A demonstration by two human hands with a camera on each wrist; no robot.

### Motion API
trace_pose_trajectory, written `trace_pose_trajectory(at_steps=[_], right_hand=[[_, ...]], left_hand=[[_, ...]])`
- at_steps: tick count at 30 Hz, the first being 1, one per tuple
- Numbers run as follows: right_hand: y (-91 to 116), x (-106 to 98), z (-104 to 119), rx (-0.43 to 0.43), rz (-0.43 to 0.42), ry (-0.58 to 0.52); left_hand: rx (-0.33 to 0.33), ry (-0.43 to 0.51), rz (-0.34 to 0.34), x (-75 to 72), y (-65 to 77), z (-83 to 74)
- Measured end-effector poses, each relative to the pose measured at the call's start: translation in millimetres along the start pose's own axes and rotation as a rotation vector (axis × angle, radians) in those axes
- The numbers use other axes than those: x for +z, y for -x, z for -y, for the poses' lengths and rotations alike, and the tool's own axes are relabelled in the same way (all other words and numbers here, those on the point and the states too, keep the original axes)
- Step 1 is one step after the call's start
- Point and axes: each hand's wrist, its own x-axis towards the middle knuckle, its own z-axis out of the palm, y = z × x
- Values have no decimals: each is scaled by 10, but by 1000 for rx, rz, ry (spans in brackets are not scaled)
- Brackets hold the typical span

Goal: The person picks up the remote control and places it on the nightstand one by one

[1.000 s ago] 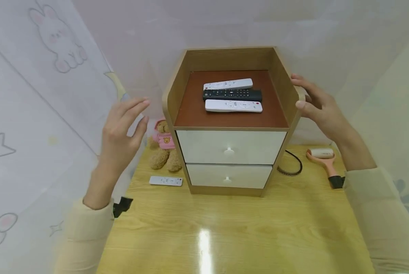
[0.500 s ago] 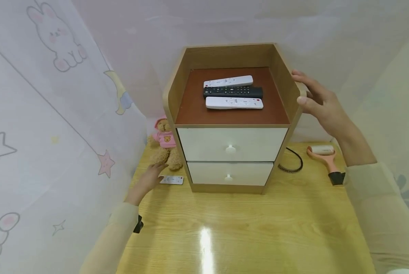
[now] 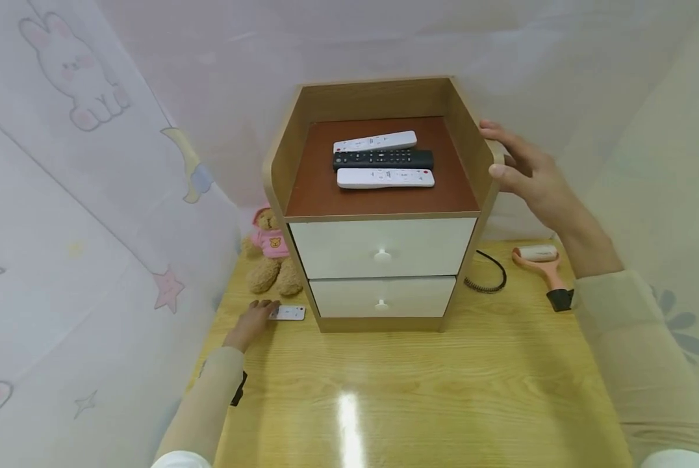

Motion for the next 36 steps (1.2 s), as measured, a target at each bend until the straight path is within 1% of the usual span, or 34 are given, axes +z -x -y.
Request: trace_pose_trajectory(at_steps=[3,6,10,14,19,21,26,30,36], right_hand=[[-3,1,9,12,2,10],[6,19,48,10,10,17],[-4,33,27,8,18,16],[-9,8,-7,12,11,14],[-4,8,14,23,9,24],[-1,4,14,25,8,25],[6,1,20,25,2,14],[2,6,21,24,3,7],[1,5,15,26,7,7]], left_hand=[[-18,6,6,14,-2,8],[-38,2,14,-24,8,-10],[-58,-8,35,-55,54,-3],[-40,-24,25,-51,73,13],[-17,-16,-16,-33,142,33],[-19,3,-32,-22,176,40],[-22,49,-106,-38,270,38],[-24,55,-164,-104,346,32],[-26,40,-235,-257,440,24]])
